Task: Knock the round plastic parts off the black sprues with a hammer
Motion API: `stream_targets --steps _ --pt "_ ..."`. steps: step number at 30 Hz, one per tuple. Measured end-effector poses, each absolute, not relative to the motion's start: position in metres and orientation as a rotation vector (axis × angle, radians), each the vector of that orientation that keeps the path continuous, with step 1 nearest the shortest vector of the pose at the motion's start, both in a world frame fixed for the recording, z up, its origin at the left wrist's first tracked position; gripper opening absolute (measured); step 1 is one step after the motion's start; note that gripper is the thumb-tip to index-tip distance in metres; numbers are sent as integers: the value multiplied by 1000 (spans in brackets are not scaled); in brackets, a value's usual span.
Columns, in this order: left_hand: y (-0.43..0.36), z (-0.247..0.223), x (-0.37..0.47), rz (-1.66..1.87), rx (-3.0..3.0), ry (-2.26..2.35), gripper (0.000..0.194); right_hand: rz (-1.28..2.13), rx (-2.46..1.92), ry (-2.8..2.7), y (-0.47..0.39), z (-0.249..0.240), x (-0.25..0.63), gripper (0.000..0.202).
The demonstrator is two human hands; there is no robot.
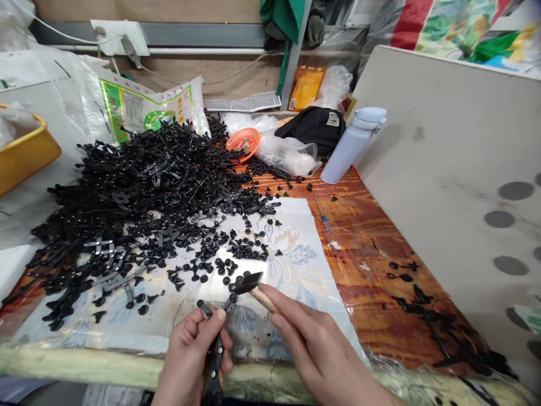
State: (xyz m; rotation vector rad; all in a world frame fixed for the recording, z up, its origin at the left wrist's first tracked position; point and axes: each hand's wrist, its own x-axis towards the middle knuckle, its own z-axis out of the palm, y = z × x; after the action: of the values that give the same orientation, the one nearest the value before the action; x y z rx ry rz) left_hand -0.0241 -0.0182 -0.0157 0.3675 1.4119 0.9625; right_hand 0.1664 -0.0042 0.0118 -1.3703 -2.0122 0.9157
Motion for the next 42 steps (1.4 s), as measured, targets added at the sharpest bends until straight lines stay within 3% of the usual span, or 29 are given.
stream_targets --steps 5,16,29,33,42 --pt "-19 -15 -23 990 364 1439 39 692 -1272 -2144 -2 11 166 44" --pt "-19 -13 -22 1050 346 1455 38 683 -1315 -2282 9 17 164 33" --pt "-14 -11 -24 1018 394 1475 38 801 -1376 -2361 13 14 166 35" --pt "-12 -10 -27 971 404 1484 40 960 -1333 -2154 18 24 174 34" --pt "-14 -15 -32 922 305 1383 38 967 -1376 -2016 14 11 184 34"
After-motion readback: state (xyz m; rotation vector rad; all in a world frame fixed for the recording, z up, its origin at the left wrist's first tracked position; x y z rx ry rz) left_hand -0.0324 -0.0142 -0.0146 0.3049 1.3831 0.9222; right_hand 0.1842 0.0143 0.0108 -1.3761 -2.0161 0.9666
